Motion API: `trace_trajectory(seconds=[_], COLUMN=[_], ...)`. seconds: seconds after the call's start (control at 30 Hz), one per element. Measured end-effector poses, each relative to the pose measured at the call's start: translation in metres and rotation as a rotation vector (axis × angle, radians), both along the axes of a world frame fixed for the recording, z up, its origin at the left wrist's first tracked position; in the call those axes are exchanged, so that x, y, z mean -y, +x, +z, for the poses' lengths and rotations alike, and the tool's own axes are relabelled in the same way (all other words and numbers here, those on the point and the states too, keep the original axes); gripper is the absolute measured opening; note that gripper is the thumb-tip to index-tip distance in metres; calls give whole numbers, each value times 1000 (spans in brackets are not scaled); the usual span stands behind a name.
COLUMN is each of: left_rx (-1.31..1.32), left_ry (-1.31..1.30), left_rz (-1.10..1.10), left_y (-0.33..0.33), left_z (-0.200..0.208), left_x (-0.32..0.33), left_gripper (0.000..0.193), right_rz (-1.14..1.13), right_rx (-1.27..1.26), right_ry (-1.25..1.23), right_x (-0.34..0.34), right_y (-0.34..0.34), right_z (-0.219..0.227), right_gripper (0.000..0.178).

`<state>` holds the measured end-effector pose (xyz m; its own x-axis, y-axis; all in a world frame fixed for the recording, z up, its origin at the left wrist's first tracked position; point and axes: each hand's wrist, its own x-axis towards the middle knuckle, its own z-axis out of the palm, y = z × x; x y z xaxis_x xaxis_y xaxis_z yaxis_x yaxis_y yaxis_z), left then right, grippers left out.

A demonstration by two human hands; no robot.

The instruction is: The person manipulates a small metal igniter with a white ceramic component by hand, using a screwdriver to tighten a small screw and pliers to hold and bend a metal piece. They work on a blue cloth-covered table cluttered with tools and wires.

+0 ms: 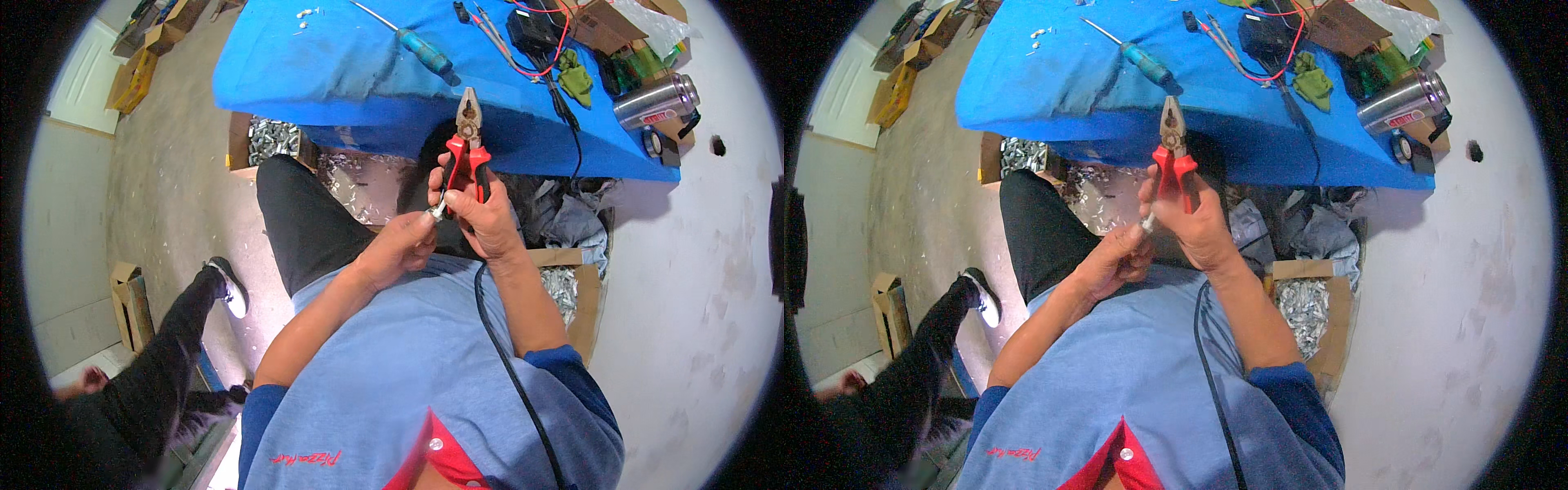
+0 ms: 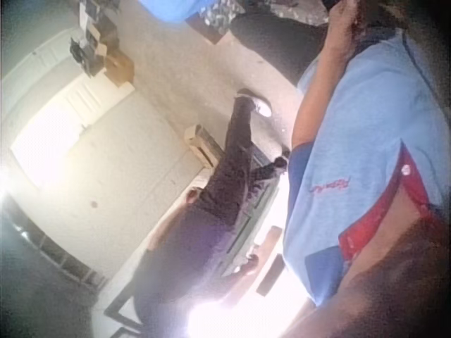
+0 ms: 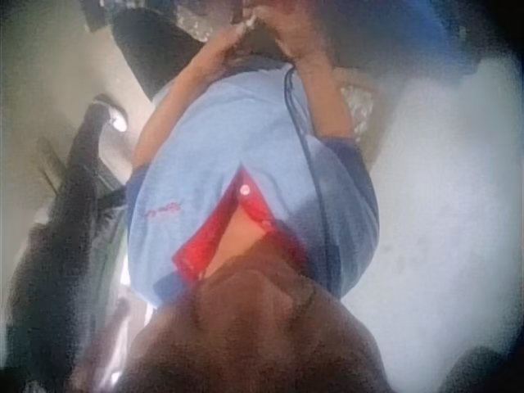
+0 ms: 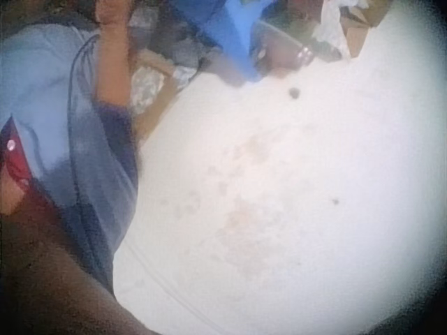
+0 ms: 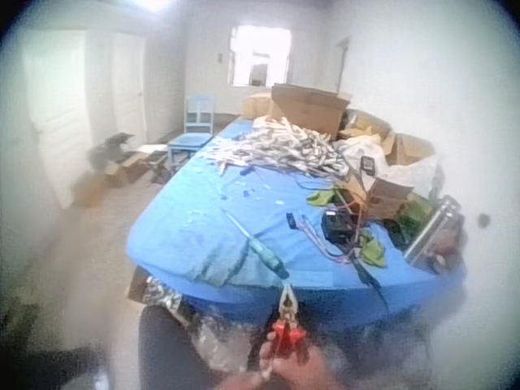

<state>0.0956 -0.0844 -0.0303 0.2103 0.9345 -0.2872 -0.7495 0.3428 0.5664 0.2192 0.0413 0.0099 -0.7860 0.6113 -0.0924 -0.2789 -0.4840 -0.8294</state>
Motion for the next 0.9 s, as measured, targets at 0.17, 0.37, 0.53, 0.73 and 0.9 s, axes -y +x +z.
trace_trajectory(seconds=[0.17, 0.37, 0.53, 0.73, 0.9], left_rx=[180, 155, 164, 133, 114], left_ry=[-183, -232, -246, -255, -259], left_rz=[130, 114, 138, 97, 198], left_y=[6, 1, -1, -5, -6], left_z=[8, 9, 3, -1, -3], left_x=[0, -1, 1, 0, 1], left_gripper=[37, 37, 38, 41, 43], right_rz=[-56, -46, -110, -46, 68], right_rx=[-28, -20, 217, 407, 407], right_ry=[0, 44, 365, 555, 294], right_x=[4, 1, 1, -1, -7], right_y=[5, 2, 2, 16, 29], right_z=[-6, -15, -9, -6, 2], right_gripper=[51, 50, 48, 46, 49])
